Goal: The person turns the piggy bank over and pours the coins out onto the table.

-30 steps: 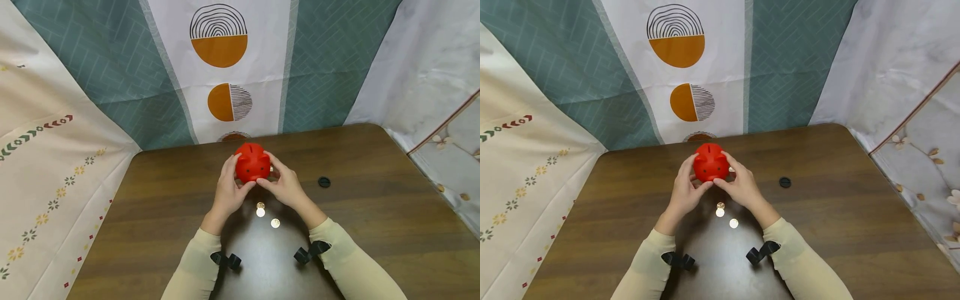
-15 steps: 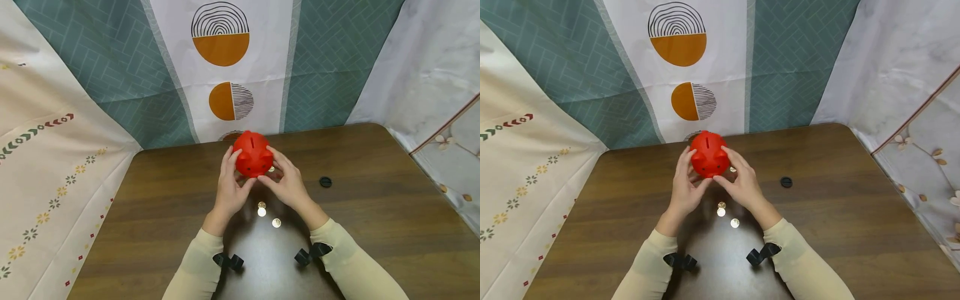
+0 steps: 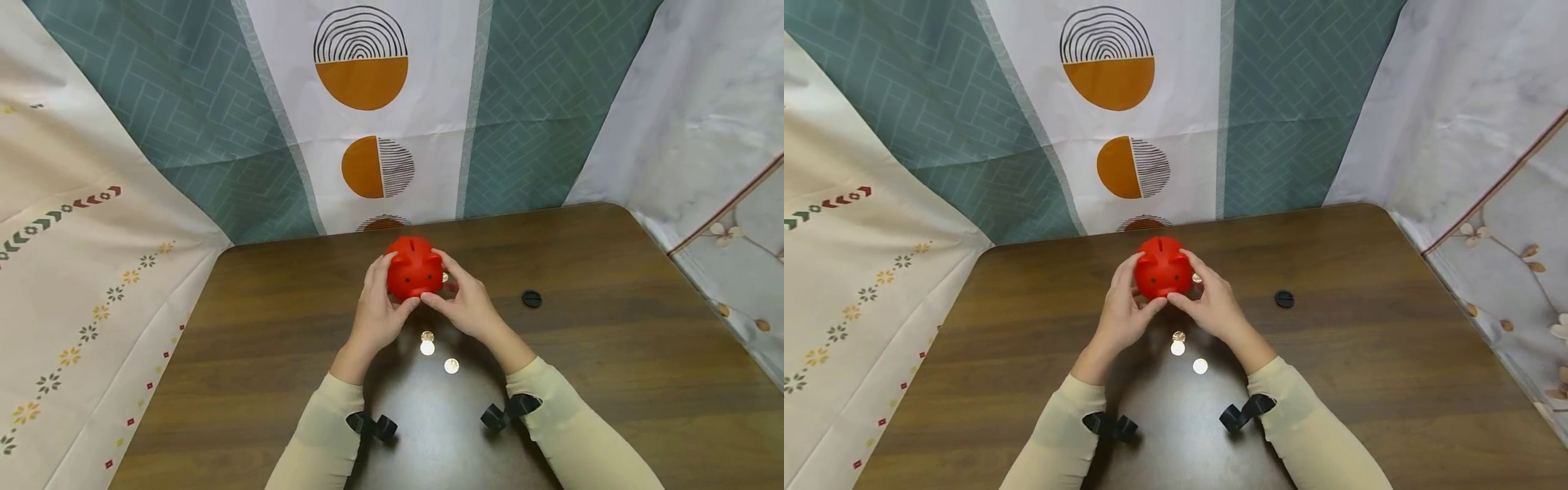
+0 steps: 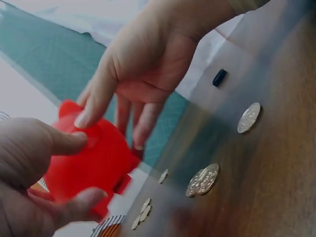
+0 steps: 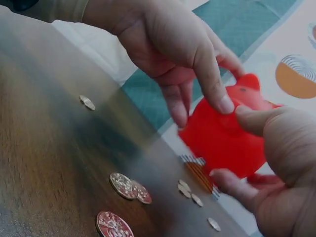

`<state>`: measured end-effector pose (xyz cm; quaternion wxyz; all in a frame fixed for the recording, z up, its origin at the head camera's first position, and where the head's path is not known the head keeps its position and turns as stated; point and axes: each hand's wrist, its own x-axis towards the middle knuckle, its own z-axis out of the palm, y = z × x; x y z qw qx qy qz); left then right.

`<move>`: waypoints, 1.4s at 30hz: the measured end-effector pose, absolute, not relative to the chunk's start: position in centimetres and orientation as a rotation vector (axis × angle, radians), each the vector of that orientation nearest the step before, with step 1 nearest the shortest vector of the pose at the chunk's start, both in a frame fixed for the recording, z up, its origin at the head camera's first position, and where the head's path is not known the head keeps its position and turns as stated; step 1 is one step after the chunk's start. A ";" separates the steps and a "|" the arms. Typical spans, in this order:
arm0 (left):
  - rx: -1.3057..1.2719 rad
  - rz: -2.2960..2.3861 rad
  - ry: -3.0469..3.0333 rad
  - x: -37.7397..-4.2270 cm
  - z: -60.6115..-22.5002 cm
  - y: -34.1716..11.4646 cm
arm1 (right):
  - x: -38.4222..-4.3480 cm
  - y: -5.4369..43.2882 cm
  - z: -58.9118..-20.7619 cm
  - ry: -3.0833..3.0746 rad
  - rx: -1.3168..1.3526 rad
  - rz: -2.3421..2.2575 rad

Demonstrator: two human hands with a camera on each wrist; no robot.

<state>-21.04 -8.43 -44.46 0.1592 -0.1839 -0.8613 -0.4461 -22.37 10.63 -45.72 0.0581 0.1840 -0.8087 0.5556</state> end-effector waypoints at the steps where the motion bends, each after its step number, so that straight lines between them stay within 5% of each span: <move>1: -0.524 -1.251 -2.462 -21.0 -44.5 -8.3 | -22.3 10.6 -45.8 -2.444 0.568 1.683; 9: -0.684 -1.213 -2.144 -20.6 -43.3 -7.6 | -21.6 10.6 -43.7 -2.116 0.752 1.665; 20: -0.501 -1.291 -2.474 -20.9 -45.1 -8.4 | -22.5 10.8 -46.6 -2.459 0.585 1.704; 42: -0.500 -1.411 -2.521 -20.9 -43.6 -8.8 | -22.4 10.7 -45.5 -2.464 0.588 1.636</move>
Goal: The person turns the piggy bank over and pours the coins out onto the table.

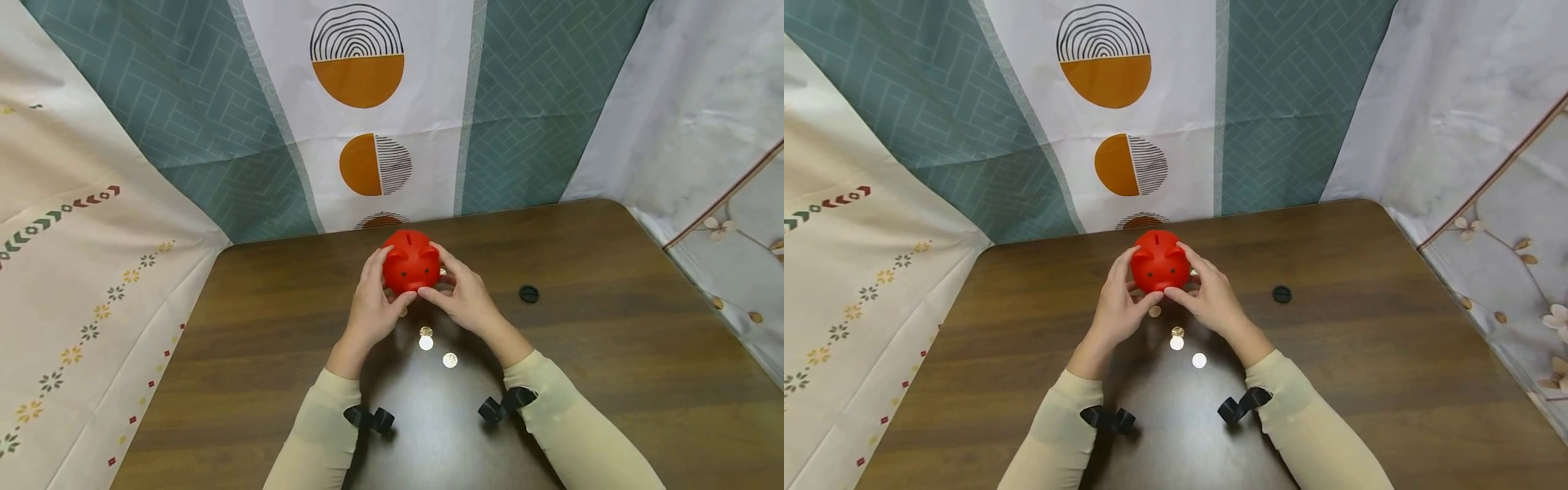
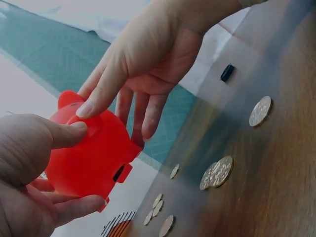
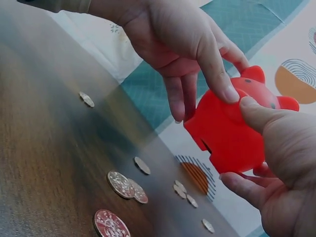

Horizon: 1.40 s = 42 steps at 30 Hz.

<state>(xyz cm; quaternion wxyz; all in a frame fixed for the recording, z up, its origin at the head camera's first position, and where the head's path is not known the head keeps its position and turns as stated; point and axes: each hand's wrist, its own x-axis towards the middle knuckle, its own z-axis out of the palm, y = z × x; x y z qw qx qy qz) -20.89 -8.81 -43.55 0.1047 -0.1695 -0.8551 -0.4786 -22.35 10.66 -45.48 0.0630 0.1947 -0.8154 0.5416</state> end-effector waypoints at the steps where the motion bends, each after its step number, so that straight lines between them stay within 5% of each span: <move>1: -0.506 -1.433 -2.520 -20.9 -43.5 -8.8 | -22.3 10.7 -45.4 -2.468 0.586 1.626; 16: -0.572 -1.392 -2.566 -20.3 -43.1 -11.9 | -21.0 9.0 -45.0 -2.460 0.658 1.514; 42: -0.644 -1.300 -2.560 -16.4 -42.4 -21.0 | -20.2 -0.6 -47.2 -2.481 0.769 1.266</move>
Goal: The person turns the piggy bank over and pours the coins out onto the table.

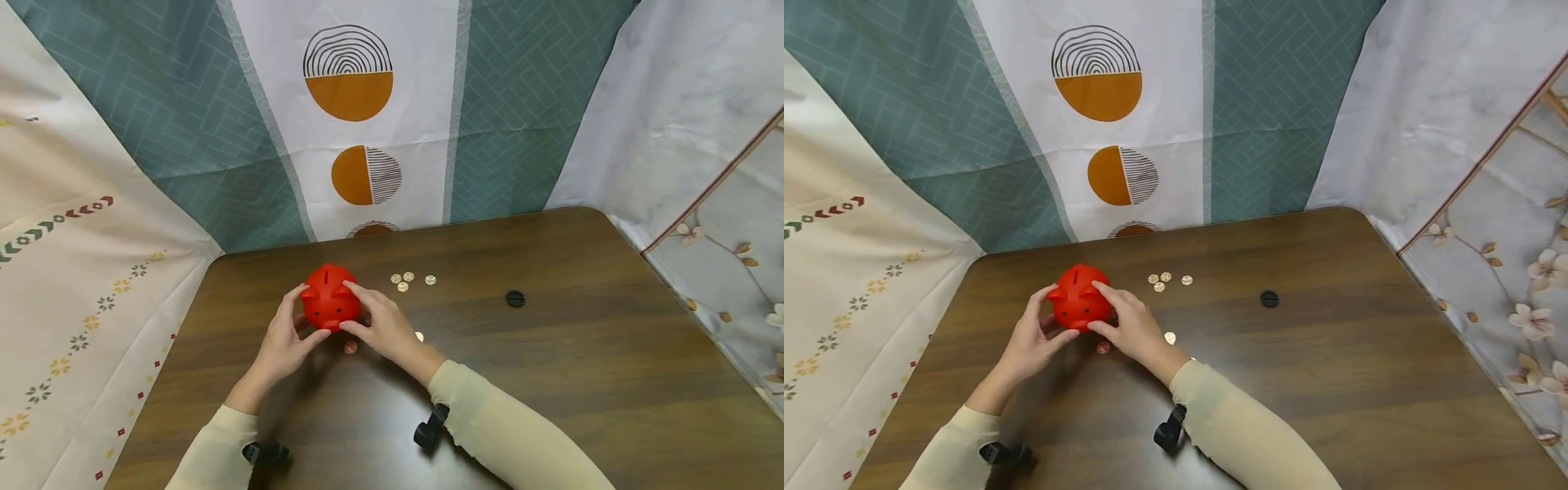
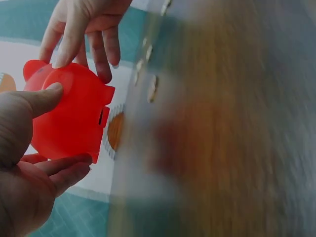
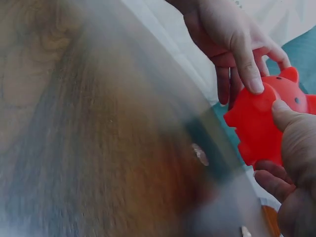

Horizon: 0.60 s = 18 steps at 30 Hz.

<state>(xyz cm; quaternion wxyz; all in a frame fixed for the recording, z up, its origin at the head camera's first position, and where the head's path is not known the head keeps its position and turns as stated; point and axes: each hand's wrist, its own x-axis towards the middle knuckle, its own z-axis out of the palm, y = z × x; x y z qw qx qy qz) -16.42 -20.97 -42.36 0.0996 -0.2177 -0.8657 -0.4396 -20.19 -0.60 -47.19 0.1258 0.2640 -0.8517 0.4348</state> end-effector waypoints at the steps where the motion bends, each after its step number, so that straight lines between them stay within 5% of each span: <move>1: -0.647 -1.290 -2.564 -16.4 -42.5 -21.3 | -20.3 -0.9 -47.4 -2.491 0.763 1.251; 18: -0.569 -1.261 -2.631 -20.4 -47.8 -25.4 | -22.2 -3.7 -49.2 -2.519 0.753 1.185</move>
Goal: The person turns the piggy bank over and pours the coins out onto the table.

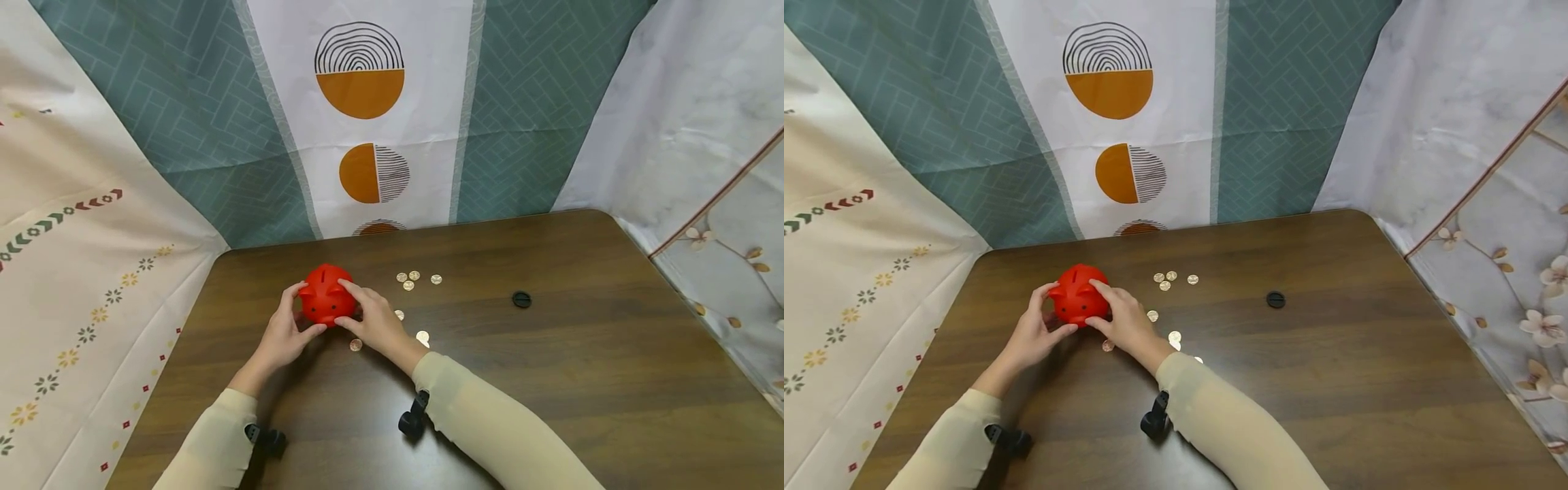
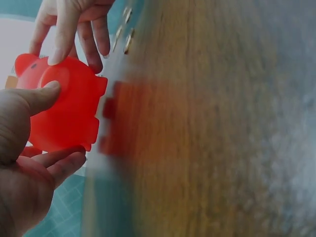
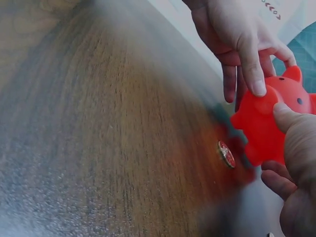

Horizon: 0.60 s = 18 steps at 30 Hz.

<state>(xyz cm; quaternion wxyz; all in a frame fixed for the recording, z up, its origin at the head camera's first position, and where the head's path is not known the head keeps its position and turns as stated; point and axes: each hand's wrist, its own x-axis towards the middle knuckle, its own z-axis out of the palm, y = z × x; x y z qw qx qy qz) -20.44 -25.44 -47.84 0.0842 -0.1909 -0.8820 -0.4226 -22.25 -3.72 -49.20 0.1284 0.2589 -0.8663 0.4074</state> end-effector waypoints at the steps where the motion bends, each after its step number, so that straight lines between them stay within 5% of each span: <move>1: -0.568 -1.264 -2.633 -20.6 -48.0 -25.5 | -22.3 -3.8 -49.3 -2.521 0.749 1.181; 18: -0.649 -1.276 -2.573 -20.1 -46.7 -24.4 | -22.9 -3.9 -49.9 -2.515 0.721 1.222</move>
